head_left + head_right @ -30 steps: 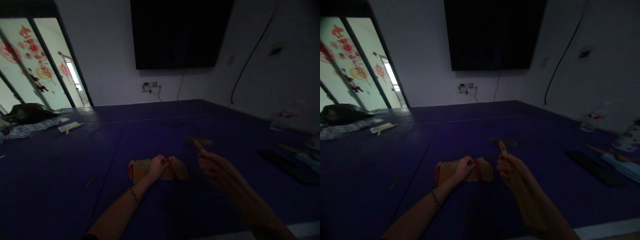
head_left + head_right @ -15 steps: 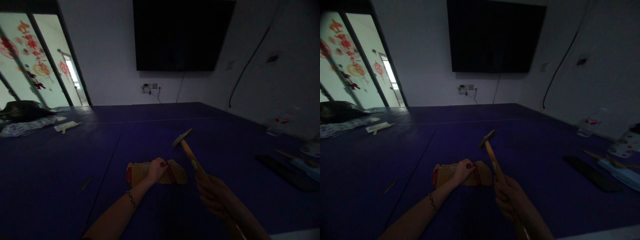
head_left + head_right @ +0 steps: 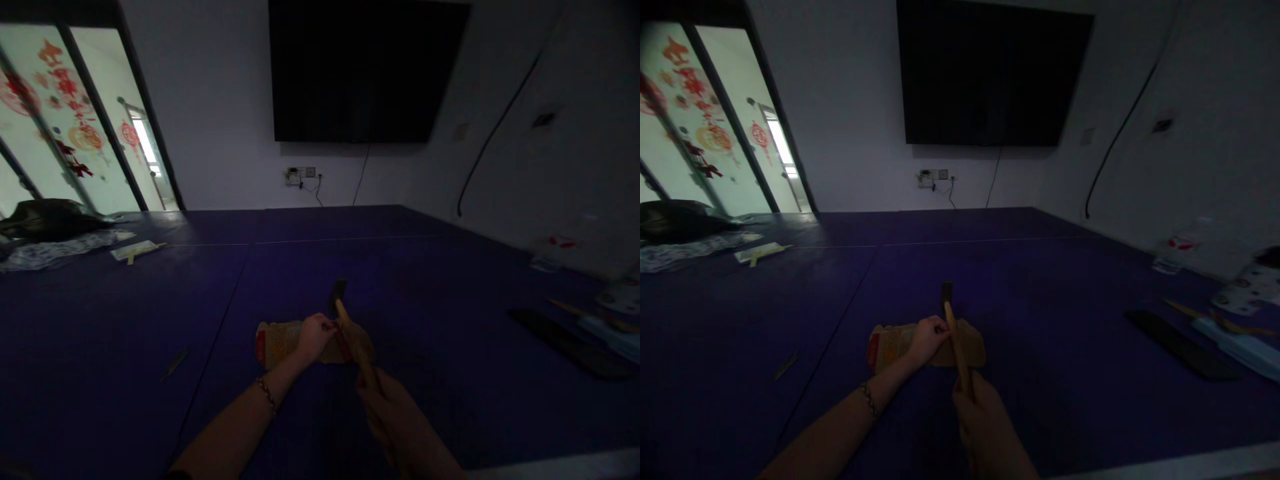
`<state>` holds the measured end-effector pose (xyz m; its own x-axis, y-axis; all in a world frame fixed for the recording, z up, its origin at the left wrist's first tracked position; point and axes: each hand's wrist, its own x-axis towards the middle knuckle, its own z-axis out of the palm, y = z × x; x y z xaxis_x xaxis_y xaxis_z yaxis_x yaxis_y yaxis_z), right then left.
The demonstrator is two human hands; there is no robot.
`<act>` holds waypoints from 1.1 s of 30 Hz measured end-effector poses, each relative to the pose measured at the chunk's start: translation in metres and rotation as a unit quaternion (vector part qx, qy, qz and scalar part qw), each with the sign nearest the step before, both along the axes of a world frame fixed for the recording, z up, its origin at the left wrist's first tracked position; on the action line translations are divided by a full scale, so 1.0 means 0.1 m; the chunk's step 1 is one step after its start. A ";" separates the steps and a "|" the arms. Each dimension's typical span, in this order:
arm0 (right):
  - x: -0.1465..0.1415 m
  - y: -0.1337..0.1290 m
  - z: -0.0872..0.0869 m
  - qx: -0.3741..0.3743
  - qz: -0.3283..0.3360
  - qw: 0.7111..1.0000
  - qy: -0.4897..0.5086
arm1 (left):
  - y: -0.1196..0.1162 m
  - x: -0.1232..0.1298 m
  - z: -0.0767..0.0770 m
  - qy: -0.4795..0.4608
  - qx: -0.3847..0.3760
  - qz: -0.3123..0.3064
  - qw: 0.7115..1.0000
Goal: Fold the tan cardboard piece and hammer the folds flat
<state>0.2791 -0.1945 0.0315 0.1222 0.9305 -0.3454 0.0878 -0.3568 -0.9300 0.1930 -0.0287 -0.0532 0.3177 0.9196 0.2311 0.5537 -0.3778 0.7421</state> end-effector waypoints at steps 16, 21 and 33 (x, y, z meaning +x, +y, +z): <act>-0.02 -0.02 0.05 0.024 -0.015 0.999 0.016 | -0.03 -0.01 0.05 -0.006 0.012 -0.006 1.000; -0.03 -0.02 0.04 0.020 -0.026 0.999 0.018 | -0.03 -0.01 0.03 -0.009 0.010 -0.003 1.000; -0.03 0.01 -0.04 0.006 -0.018 1.000 0.016 | -0.04 -0.01 0.04 -0.007 0.013 -0.001 1.000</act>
<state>0.2762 -0.1935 0.0276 0.1446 0.9298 -0.3385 0.0450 -0.3479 -0.9365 0.1921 -0.0325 -0.0489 0.3159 0.9127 0.2592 0.5422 -0.3978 0.7401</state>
